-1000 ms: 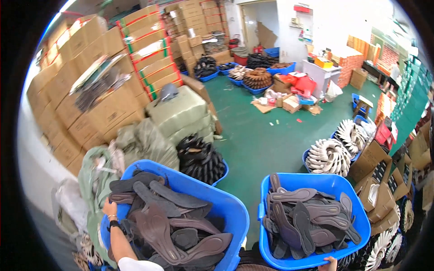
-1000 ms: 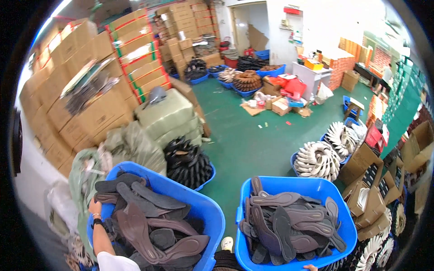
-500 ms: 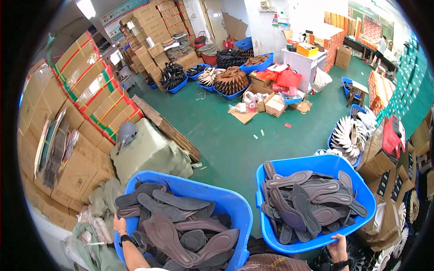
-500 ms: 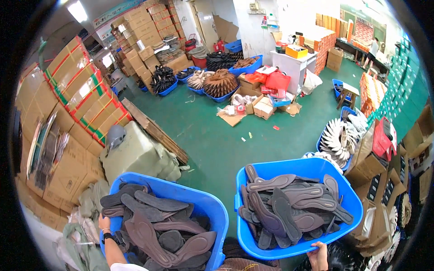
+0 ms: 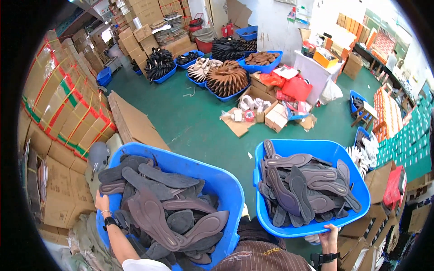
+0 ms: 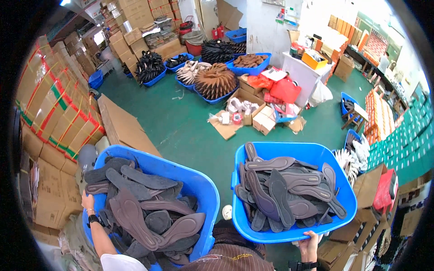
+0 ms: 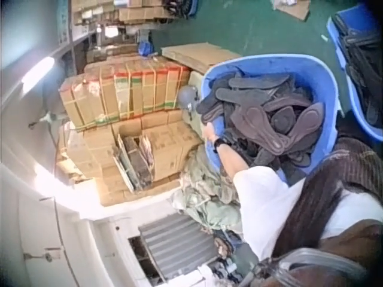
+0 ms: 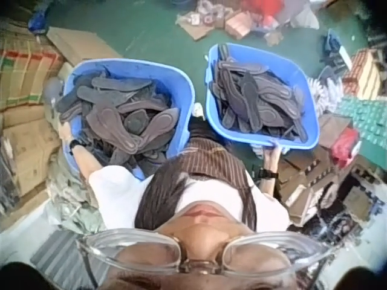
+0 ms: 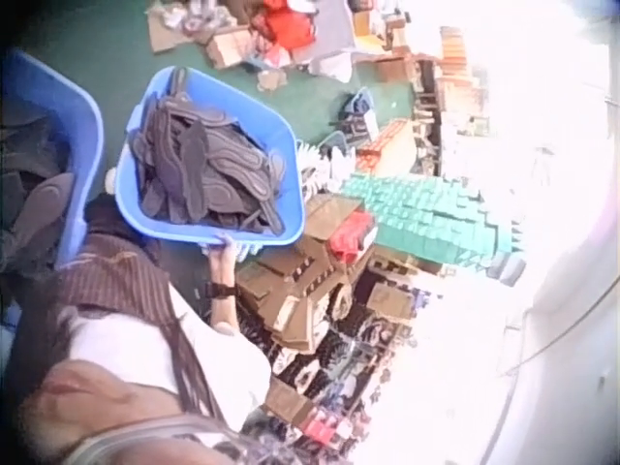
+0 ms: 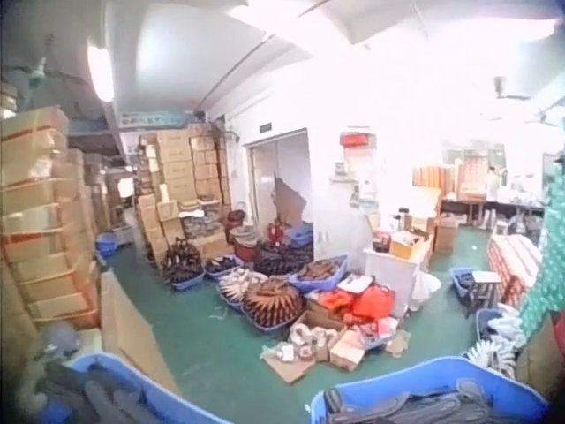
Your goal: Picking up, stacking, and transporting bins of shoe insoles in a warehouse area.
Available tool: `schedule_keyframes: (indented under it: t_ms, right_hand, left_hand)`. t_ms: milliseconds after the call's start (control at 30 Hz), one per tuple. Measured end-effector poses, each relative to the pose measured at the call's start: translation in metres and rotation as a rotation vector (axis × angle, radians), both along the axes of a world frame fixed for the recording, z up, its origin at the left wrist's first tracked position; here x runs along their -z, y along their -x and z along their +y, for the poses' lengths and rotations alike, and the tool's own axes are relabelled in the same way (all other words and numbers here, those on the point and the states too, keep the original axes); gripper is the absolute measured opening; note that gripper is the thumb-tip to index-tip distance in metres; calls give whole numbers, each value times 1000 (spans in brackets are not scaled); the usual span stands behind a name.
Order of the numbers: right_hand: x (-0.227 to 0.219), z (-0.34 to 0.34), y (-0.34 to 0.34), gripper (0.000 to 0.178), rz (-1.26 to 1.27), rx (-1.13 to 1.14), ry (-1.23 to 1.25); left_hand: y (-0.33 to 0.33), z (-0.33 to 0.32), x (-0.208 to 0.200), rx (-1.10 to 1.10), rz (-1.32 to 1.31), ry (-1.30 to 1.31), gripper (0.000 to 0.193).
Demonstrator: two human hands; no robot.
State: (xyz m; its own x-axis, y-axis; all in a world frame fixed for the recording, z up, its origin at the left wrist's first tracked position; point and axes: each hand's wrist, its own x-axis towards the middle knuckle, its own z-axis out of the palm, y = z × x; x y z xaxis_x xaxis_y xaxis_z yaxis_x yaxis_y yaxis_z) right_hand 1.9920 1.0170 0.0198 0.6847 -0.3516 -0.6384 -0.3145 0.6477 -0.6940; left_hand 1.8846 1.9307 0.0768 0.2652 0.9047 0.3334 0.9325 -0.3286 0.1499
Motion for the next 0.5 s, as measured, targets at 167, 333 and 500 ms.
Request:
schedule_keyframes:
  t_ms: [167,333,500]
  right_hand:
    - [-24,62,-131,12,16,11,-50]
    - [42,68,-270,17,-27,-178,-124]
    - [3,174,-461,11,47,-345,-60]
  left_hand:
    - [-156,35,-9,77,35,28,61]
    - [-304,65,8,117,-103,-25,58]
    - [-364,118,0,-68,-109,-13,57]
